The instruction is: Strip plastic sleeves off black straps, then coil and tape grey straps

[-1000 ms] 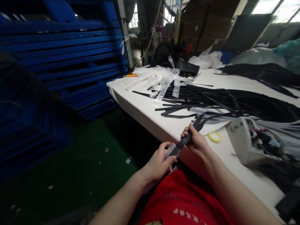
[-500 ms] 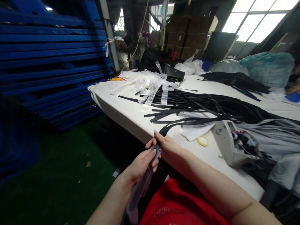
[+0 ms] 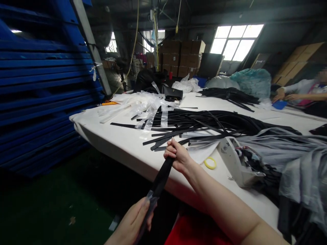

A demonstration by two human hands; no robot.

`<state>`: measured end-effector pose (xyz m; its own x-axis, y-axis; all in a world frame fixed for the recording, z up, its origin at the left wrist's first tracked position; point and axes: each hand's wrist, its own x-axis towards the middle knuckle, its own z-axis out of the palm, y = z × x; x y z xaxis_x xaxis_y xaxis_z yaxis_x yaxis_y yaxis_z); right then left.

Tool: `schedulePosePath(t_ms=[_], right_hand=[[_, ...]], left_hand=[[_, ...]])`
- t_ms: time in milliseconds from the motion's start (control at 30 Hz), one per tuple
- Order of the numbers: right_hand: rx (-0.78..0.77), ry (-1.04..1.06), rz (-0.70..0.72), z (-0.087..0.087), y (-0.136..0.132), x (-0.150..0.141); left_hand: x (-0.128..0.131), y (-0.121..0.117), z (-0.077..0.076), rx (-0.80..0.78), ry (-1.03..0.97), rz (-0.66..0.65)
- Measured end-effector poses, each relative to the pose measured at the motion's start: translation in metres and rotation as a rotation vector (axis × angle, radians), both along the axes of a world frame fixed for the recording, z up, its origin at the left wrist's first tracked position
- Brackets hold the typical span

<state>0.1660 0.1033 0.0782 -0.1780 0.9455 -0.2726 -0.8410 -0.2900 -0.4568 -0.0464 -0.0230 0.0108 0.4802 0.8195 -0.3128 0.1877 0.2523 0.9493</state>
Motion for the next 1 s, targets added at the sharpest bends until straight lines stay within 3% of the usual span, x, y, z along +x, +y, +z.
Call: schedulePosePath(t_ms=[167,367,500,567,667,1000], right_hand=[[0.054,0.036,0.055,-0.002,-0.021,-0.021],[0.086,-0.132,0.16,-0.014,-0.057,-0.042],[-0.034,-0.057,0.052,-0.009,-0.045,-0.013],[-0.037,-0.006,-0.023,-0.006,-0.033,0.006],[-0.017,0.001,-0.015,-0.006,-0.023,0.022],[0.059,-0.12,0.123,-0.016,-0.052,-0.01]], left_hand=[[0.02,0.011,0.007,0.012,-0.08,0.045],[0.03,0.006,0.003,-0.004,-0.148,0.084],[0.017,-0.008,-0.003,0.002,-0.065,0.076],[0.01,-0.014,-0.002,0.02,-0.039,0.089],[0.004,-0.02,0.002,0.024,-0.053,0.088],[0.023,-0.013,0.012,0.131,-0.108,0.161]])
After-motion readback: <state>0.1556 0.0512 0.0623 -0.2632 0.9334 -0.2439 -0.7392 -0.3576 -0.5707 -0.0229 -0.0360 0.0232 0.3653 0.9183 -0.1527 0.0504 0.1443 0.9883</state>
